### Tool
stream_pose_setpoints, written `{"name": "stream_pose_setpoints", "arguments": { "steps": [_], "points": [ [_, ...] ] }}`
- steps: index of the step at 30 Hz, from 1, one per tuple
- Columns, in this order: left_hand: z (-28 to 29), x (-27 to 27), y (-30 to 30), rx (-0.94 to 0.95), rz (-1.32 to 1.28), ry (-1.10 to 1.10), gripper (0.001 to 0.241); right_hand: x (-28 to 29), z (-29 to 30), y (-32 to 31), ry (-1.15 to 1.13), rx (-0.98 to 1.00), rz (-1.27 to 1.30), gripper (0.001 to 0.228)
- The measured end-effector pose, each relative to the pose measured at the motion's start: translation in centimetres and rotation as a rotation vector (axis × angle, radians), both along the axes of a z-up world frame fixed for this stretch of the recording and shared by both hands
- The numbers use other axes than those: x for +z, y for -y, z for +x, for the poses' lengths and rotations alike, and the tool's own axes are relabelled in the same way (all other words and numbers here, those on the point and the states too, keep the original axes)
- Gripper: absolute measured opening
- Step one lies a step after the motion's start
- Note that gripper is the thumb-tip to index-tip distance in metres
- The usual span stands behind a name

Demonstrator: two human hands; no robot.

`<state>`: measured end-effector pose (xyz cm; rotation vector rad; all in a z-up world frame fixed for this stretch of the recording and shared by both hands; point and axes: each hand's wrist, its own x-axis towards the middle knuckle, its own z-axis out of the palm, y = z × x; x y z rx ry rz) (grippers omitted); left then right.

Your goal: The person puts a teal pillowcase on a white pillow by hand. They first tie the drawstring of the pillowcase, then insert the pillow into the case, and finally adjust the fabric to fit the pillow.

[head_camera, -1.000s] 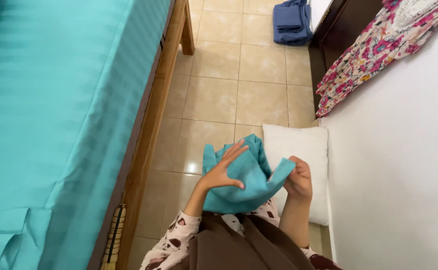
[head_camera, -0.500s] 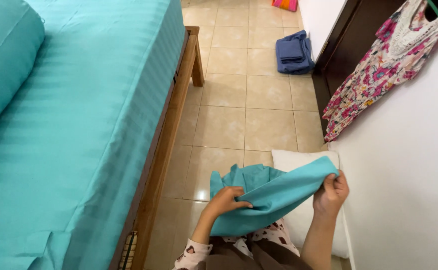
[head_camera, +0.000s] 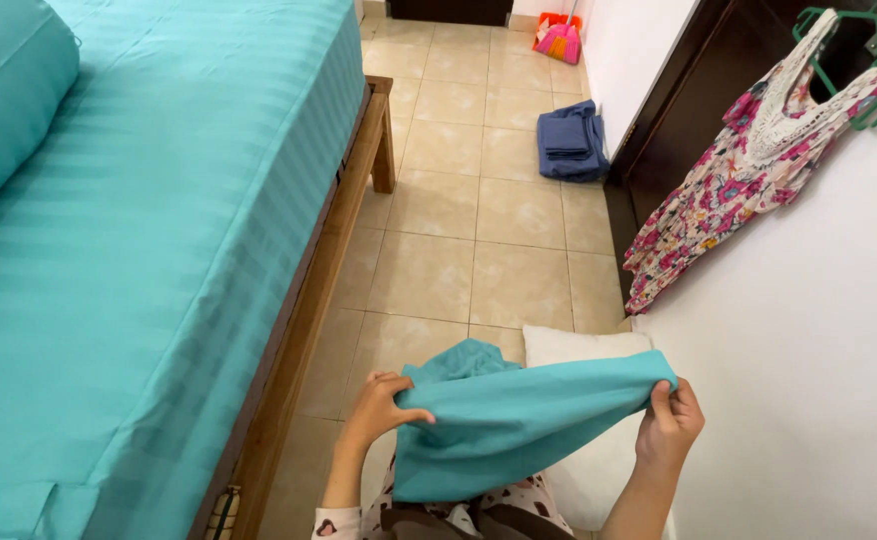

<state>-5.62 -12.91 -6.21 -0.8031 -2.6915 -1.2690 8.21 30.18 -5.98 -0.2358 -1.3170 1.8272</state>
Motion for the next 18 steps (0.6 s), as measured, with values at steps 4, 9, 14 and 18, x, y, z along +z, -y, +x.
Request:
{"name": "stream_pose_setpoints", "arguments": {
  "steps": [4,9,14,18],
  "points": [
    [-0.2,0.7,-0.3,-0.077,-0.106,0.097,0.062,0.8,-0.8,0.3,-0.031,-0.069,-0.045,0.016],
    [-2.6,-2.5,0.5,-0.067,-0.129,-0.097,0.031,2.8,-1.0,0.4,-0.150,-0.126,-0.079,0.014],
    [-12.3,-2.1,0.8,0.100,0.207,-0.365,0.019,7.1,-7.2,-4.5,-0.094,-0.099,0.168,0.012],
    [-16.4,12.5,-0.2,0.365,0.299,-0.638,0.013,14.5,-15.0,-6.7,0.047,-0.082,0.371,0.013]
  ]
}}
